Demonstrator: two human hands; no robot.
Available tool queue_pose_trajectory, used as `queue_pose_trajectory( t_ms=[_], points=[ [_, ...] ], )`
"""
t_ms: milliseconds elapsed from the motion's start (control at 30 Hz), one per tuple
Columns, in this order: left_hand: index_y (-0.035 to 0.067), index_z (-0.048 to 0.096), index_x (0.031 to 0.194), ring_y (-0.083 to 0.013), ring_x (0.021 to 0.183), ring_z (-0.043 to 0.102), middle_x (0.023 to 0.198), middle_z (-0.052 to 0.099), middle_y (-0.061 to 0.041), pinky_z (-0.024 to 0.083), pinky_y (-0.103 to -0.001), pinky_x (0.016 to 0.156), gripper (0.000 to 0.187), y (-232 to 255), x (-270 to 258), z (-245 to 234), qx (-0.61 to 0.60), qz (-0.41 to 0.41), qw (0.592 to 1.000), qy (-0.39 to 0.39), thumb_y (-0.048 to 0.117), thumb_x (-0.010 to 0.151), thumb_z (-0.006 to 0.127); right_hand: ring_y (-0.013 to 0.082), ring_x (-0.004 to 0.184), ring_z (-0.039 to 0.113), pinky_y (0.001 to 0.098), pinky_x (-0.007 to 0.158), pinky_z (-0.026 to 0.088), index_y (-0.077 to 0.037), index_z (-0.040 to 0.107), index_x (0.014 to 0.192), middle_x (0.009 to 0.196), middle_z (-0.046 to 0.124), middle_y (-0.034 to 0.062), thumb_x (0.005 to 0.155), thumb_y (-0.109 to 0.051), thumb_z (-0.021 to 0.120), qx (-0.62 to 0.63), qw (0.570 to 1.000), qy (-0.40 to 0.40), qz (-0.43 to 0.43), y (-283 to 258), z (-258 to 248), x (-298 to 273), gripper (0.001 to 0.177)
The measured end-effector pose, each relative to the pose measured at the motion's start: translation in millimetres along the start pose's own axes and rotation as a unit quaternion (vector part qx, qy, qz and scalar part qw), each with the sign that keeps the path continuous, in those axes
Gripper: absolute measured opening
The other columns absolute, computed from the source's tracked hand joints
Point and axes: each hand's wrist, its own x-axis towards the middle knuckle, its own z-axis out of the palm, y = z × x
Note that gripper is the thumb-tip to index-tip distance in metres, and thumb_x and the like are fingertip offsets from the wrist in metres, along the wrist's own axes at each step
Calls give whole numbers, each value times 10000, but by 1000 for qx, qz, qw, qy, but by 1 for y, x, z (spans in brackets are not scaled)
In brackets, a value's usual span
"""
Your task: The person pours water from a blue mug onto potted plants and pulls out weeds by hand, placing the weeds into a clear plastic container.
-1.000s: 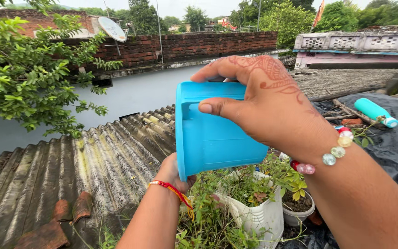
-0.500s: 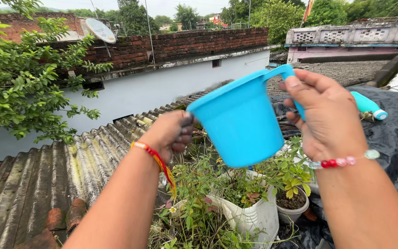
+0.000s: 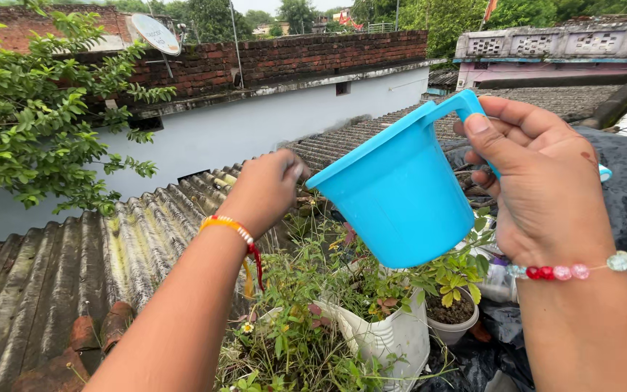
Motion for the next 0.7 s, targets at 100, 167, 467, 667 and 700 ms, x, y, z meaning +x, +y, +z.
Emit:
queue_pose_trajectory(
  t_ms=[100, 167, 467, 667, 700],
  points=[
    [73, 683, 1079, -314, 830, 729, 932, 742, -165, 566, -429, 795, 215, -8, -13, 11, -65, -28, 997, -24, 203, 964, 557, 45, 759, 627, 200, 624, 460, -20, 647, 1265, 992, 743, 4, 947, -109, 742, -22, 999, -9, -28, 3, 1, 0, 344],
    [87, 717, 1066, -348, 906, 707, 970, 736, -177, 535, -449, 851, 205, -16, -27, 16, 42, 7, 995, -89, 178, 930, 595, 36, 772, 624, 194, 640, 459, -8, 662, 1256, 1000, 743, 1, 940, -101, 755, -28, 998, -30, -37, 6, 3, -1, 343],
    [89, 643, 1232, -330, 1104, 652, 1165, 688, -173, 496, -443, 985, 409, -20, -47, 13, 75, -55, 982, -162, 263, 871, 724, 37, 788, 633, 206, 645, 463, -22, 673, 1232, 998, 748, -6, 916, -115, 766, -36, 996, -73, -42, 4, 16, 0, 343],
    [125, 578, 1338, -345, 1241, 576, 1326, 561, -198, 450, -415, 1080, 527, -26, -56, 7, 38, -104, 986, -122, 341, 881, 727, 47, 781, 630, 205, 650, 472, -20, 684, 1242, 988, 750, 6, 908, -122, 771, -56, 995, -75, -30, -1, 25, -7, 360],
    [149, 553, 1377, -358, 1261, 551, 1361, 511, -210, 434, -413, 1096, 570, -25, -58, 3, 51, -118, 983, -134, 343, 873, 734, 46, 783, 633, 200, 653, 476, -19, 682, 1239, 991, 755, 5, 907, -126, 771, -59, 995, -72, -31, -2, 27, -7, 360]
  ],
)
